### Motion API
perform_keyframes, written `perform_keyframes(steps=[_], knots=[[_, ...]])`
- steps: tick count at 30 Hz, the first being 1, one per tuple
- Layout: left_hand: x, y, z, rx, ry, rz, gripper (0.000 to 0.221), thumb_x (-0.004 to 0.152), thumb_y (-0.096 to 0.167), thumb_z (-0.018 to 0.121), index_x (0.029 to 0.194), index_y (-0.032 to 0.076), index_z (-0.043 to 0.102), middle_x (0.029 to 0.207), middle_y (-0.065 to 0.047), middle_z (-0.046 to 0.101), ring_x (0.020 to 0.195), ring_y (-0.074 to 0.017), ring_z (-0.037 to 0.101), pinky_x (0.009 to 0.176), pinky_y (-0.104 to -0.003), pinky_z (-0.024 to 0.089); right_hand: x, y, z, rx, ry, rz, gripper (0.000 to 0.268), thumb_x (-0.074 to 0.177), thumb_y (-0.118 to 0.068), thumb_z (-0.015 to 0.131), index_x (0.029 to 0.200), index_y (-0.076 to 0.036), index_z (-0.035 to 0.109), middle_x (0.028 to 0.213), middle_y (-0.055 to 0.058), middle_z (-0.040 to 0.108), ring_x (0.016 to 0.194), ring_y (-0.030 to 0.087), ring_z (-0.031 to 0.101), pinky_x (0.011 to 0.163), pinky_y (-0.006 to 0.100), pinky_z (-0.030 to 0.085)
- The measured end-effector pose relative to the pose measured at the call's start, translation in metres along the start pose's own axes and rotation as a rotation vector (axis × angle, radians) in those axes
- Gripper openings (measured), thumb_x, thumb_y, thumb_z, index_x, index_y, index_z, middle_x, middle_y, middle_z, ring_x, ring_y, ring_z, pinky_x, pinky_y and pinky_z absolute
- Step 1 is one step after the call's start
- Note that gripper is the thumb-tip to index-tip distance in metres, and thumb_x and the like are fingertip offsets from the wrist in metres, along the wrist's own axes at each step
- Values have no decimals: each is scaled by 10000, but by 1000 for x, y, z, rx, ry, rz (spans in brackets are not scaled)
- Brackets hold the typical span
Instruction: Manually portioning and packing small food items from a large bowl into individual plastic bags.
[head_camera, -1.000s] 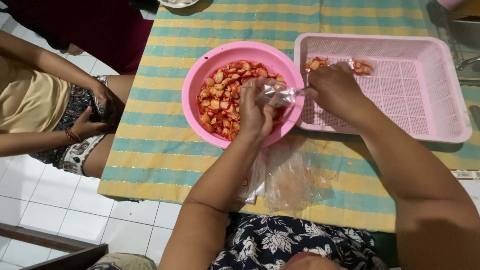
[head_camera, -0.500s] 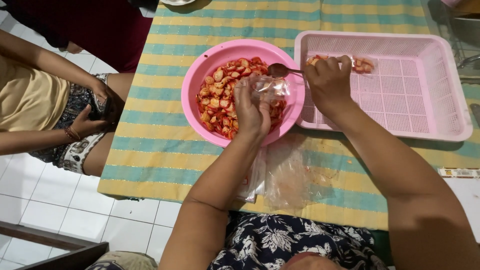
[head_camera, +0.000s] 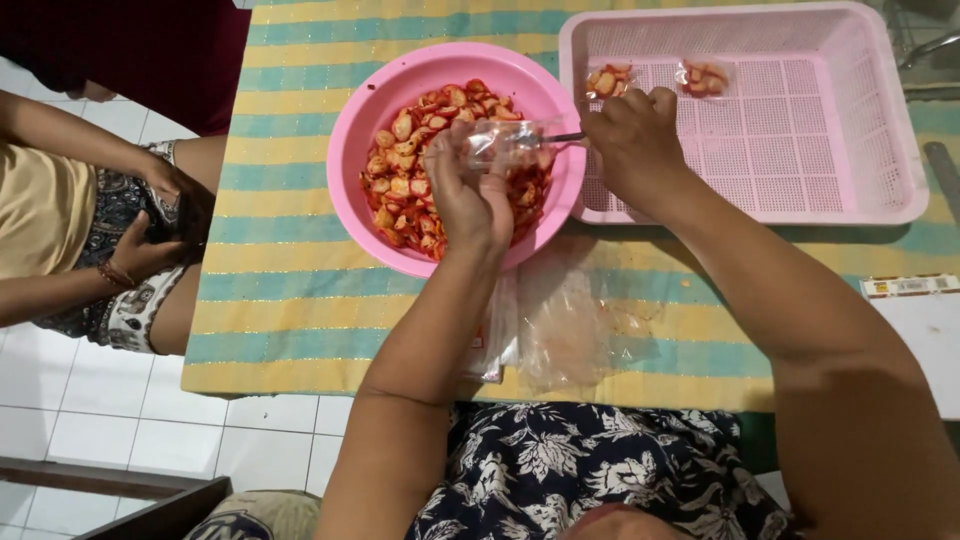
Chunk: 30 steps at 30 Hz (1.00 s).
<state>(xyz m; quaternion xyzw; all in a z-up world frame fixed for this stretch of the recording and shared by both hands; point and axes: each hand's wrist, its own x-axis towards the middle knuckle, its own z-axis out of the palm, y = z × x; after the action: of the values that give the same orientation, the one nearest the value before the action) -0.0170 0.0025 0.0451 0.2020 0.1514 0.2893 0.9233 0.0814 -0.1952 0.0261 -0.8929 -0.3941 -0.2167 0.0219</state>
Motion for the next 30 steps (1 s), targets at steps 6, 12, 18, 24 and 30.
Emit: perform_keyframes(steps=[6,12,18,24,30], knots=[[0,-1,0,4,34,21,190,1023,199,520,1165,82,474,1247,-151,602,1183,-362,597,1010,-572,542,7,-8,-38,207,-318,145,205,1073,-260,636,937,-120,699,894,58,622,935,310,539,933,447,331],[1,-4,-3,-7,22,27,151,1033,196,521,1144,95,508,1228,-135,630,1167,-359,619,963,-538,559,15,-12,-54,319,-441,249,269,1091,-264,615,873,-120,681,845,61,603,929,301,532,922,421,312],[3,-5,-6,-17,-8,34,132,1027,183,529,1125,98,505,1216,-130,618,1138,-334,621,954,-527,560,18,-11,-58,337,-481,294,284,1100,-231,563,890,-99,701,843,73,603,916,303,535,947,432,322],[2,-6,-6,-78,-25,29,142,1018,186,563,1118,104,505,1179,-114,640,1140,-342,629,995,-570,543,17,0,-61,382,-507,314,233,1054,-282,595,1045,-104,746,1054,97,710,1055,342,593,1065,520,310],[2,-4,-5,-37,-6,25,165,1011,179,561,1140,99,496,1193,-123,636,1178,-358,621,1046,-590,516,12,-17,-58,337,-418,238,238,1087,-299,572,1085,-127,737,1020,88,668,1039,316,548,990,440,298]])
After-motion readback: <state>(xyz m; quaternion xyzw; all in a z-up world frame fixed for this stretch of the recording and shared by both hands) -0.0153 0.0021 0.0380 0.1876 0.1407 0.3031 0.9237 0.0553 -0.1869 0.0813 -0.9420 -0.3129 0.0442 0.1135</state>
